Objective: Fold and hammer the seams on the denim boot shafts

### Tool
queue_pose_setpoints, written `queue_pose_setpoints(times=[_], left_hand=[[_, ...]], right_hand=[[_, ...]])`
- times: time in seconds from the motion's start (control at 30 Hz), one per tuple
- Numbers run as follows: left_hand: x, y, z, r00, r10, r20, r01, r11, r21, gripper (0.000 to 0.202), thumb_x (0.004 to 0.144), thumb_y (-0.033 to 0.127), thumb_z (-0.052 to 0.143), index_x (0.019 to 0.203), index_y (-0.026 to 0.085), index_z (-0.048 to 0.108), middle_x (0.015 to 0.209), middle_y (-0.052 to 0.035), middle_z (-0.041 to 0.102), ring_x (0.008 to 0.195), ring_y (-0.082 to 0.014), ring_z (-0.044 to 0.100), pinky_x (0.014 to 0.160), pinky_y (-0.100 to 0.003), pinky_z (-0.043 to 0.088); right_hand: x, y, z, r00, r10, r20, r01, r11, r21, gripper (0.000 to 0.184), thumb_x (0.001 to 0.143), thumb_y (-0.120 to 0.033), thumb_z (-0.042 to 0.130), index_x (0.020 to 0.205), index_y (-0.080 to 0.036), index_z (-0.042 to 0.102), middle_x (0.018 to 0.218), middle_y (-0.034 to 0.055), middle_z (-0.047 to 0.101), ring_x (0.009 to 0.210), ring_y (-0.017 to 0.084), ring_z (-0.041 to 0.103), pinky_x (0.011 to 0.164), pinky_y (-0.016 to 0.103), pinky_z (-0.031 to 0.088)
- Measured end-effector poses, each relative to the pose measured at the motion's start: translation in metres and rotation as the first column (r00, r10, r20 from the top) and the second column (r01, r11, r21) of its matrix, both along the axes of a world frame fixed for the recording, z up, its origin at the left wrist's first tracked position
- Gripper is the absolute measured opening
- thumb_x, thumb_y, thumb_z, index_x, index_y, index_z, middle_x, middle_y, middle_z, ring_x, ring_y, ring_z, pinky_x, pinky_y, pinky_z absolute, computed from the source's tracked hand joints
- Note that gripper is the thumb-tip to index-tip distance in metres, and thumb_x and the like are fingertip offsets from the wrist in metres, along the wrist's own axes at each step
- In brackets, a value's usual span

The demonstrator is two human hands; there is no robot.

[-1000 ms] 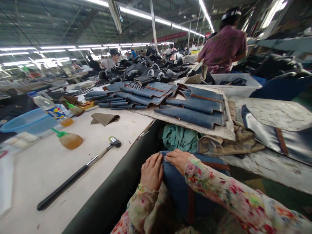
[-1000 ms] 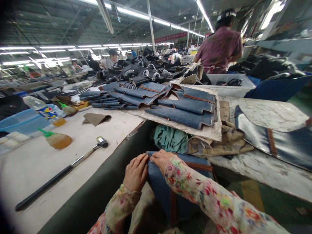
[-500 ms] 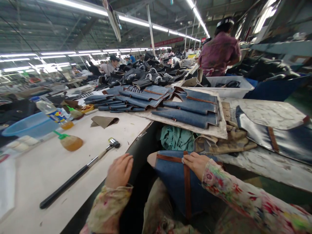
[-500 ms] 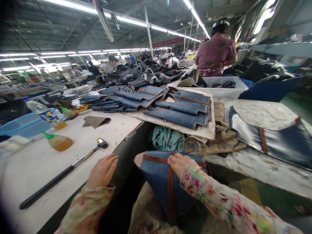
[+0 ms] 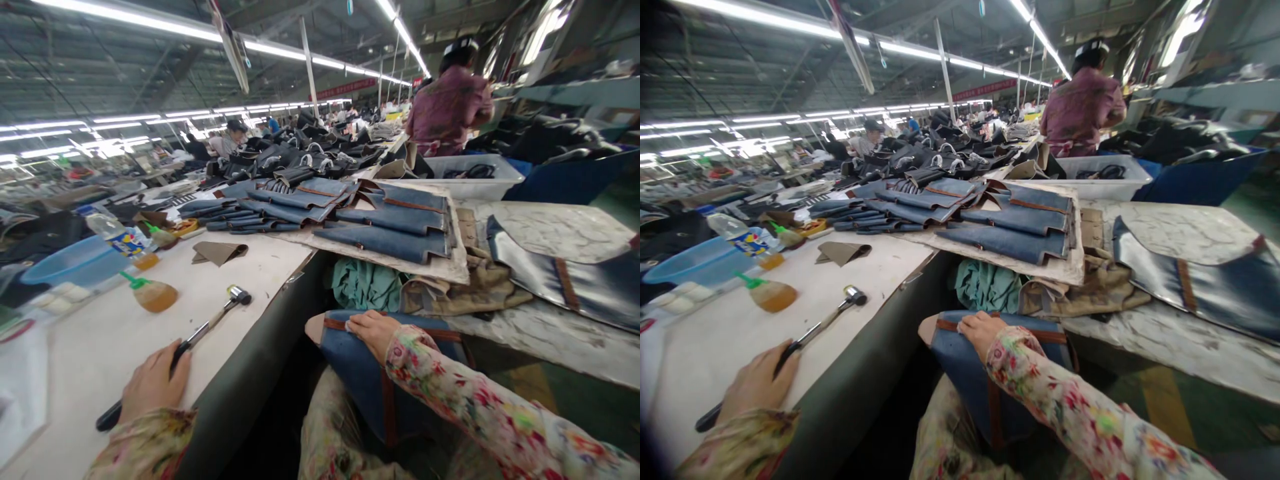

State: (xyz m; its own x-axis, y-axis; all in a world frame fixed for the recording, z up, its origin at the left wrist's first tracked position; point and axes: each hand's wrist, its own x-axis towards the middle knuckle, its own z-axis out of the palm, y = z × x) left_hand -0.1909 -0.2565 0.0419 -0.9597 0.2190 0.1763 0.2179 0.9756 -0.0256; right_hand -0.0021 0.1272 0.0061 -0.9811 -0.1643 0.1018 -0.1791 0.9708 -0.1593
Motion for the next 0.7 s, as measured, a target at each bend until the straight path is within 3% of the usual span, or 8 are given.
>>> queue_pose_setpoints(times=[0.1, 0.2, 0.27, 0.37, 0.47, 0.7], left_hand=[[0.022, 0.027, -0.007, 0.935, -0.255, -0.248, 0.282, 0.956, 0.081, 0.042, 0.084, 0.038, 0.031, 0.116, 0.015, 0.047, 0.112, -0.0104, 0.052, 0.102, -0.0263, 0.048, 0.091, -0.041, 0.038], [0.058, 0.088, -0.025, 0.768, -0.586, -0.258, 0.635, 0.749, 0.191, 0.035, 0.085, 0.029, 0.037, 0.117, 0.017, 0.046, 0.111, -0.0087, 0.053, 0.105, -0.0192, 0.048, 0.093, -0.033, 0.039], [0.080, 0.138, -0.040, 0.675, -0.702, -0.224, 0.737, 0.632, 0.241, 0.034, 0.085, 0.023, 0.036, 0.118, 0.018, 0.046, 0.114, -0.0081, 0.053, 0.107, -0.0170, 0.047, 0.092, -0.031, 0.041], [0.098, 0.197, -0.057, 0.599, -0.763, -0.241, 0.796, 0.535, 0.283, 0.036, 0.085, 0.018, 0.033, 0.118, 0.013, 0.046, 0.114, -0.0106, 0.054, 0.106, -0.0180, 0.048, 0.091, -0.034, 0.042], [0.103, 0.220, -0.062, 0.594, -0.769, -0.237, 0.801, 0.540, 0.258, 0.036, 0.084, 0.021, 0.036, 0.117, 0.012, 0.049, 0.111, -0.0107, 0.057, 0.105, -0.0203, 0.049, 0.091, -0.038, 0.042], [0.107, 0.203, -0.058, 0.643, -0.740, -0.198, 0.766, 0.626, 0.144, 0.034, 0.085, 0.026, 0.039, 0.116, 0.017, 0.051, 0.114, -0.0074, 0.057, 0.104, -0.0207, 0.050, 0.088, -0.038, 0.043]], right_hand=[[-0.013, -0.006, 0.000, 1.000, 0.013, 0.020, -0.013, 1.000, -0.017, 0.035, 0.081, -0.016, 0.045, 0.115, -0.019, 0.051, 0.117, 0.0070, 0.050, 0.096, 0.021, 0.046, 0.077, 0.033, 0.045], [-0.026, -0.012, 0.000, 0.998, 0.029, 0.049, -0.029, 1.000, -0.004, 0.034, 0.080, -0.017, 0.046, 0.113, -0.019, 0.052, 0.115, 0.0066, 0.051, 0.093, 0.020, 0.046, 0.076, 0.033, 0.044], [-0.033, -0.015, 0.001, 0.997, 0.040, 0.059, -0.040, 0.999, 0.008, 0.032, 0.079, -0.017, 0.047, 0.111, -0.019, 0.053, 0.113, 0.0064, 0.052, 0.091, 0.020, 0.046, 0.076, 0.032, 0.044], [-0.032, -0.015, 0.004, 0.998, 0.043, 0.054, -0.044, 0.999, 0.024, 0.030, 0.080, -0.016, 0.045, 0.109, -0.018, 0.053, 0.111, 0.0059, 0.053, 0.089, 0.019, 0.047, 0.072, 0.030, 0.045], [-0.015, -0.006, 0.008, 0.999, 0.031, 0.028, -0.033, 0.998, 0.061, 0.028, 0.084, -0.018, 0.041, 0.109, -0.019, 0.054, 0.108, 0.0057, 0.055, 0.087, 0.019, 0.048, 0.066, 0.029, 0.045], [0.040, 0.024, 0.010, 0.998, 0.010, -0.055, 0.007, 0.956, 0.292, 0.029, 0.082, -0.011, 0.043, 0.106, -0.019, 0.056, 0.107, 0.0050, 0.057, 0.087, 0.020, 0.050, 0.059, 0.028, 0.047]])
